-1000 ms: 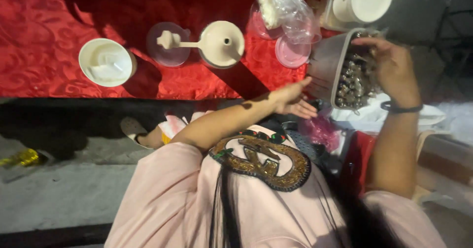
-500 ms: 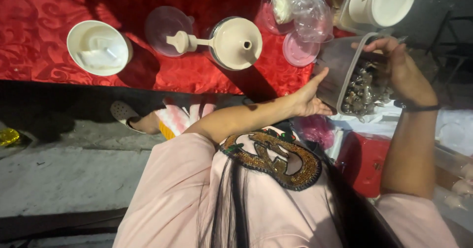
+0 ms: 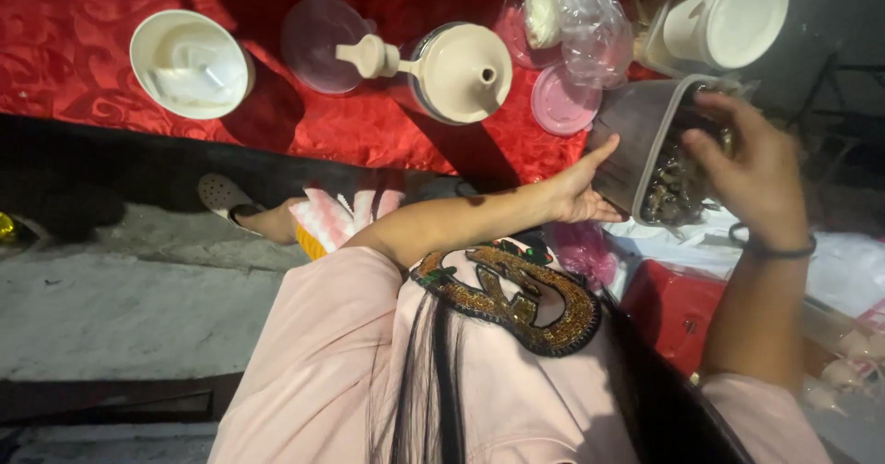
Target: The person prepares small plastic pouches of dark sauce at a street food stall. They place portions of sauce into the bags, add small dark round items from a container using a small scoop, and then tie each bag closed with a knot or by using a thin tie.
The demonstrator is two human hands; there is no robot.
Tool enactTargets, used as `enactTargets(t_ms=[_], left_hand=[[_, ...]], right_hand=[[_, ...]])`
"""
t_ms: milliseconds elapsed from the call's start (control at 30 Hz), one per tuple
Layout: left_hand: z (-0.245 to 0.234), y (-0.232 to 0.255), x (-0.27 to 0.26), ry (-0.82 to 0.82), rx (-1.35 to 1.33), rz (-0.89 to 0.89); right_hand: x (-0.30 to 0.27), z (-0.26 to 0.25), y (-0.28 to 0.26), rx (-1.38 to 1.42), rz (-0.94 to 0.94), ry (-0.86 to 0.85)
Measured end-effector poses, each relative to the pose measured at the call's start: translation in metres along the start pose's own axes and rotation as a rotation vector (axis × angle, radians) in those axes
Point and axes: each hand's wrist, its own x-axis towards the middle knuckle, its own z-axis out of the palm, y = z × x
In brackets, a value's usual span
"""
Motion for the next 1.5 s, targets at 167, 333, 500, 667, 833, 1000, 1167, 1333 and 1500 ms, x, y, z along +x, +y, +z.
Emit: enactTargets(t_ms=[167, 333, 500, 667, 833, 1000, 1167, 1333, 1500], left_hand=[[0.003, 0.000, 0.000, 0.015, 0.011, -0.008], [0.001, 0.001, 0.000, 0.017, 0.025, -0.001], [-0.003, 0.002, 0.004, -0.002, 0.013, -0.026], [-0.001, 0.005, -0.002, 0.000, 0.026, -0.031], [0.003, 0.004, -0.013, 0.024, 0.027, -0.055], [-0.001, 0.003, 0.000, 0.009, 0.039, -0.019], [-0.004, 0.004, 0.006, 0.007, 0.054, -0.021], [-0.002, 0.004, 0.002, 0.038, 0.094, -0.025], [-0.014, 0.006, 0.002, 0.010, 0.172, -0.015]], right_hand=[[0.003, 0.026, 0.060, -0.257, -0.186, 0.290], [0.012, 0.034, 0.066, -0.306, -0.240, 0.323], [0.016, 0.037, 0.065, -0.283, -0.227, 0.321], [0.002, 0.028, 0.039, -0.065, -0.253, 0.313], [0.002, 0.041, 0.070, -0.247, -0.250, 0.412], [0.012, 0.049, 0.065, -0.284, -0.342, 0.463], [0.018, 0.054, 0.075, -0.306, -0.340, 0.464], [0.019, 0.049, 0.071, -0.302, -0.342, 0.437], [-0.010, 0.006, 0.012, 0.184, -0.097, 0.182]])
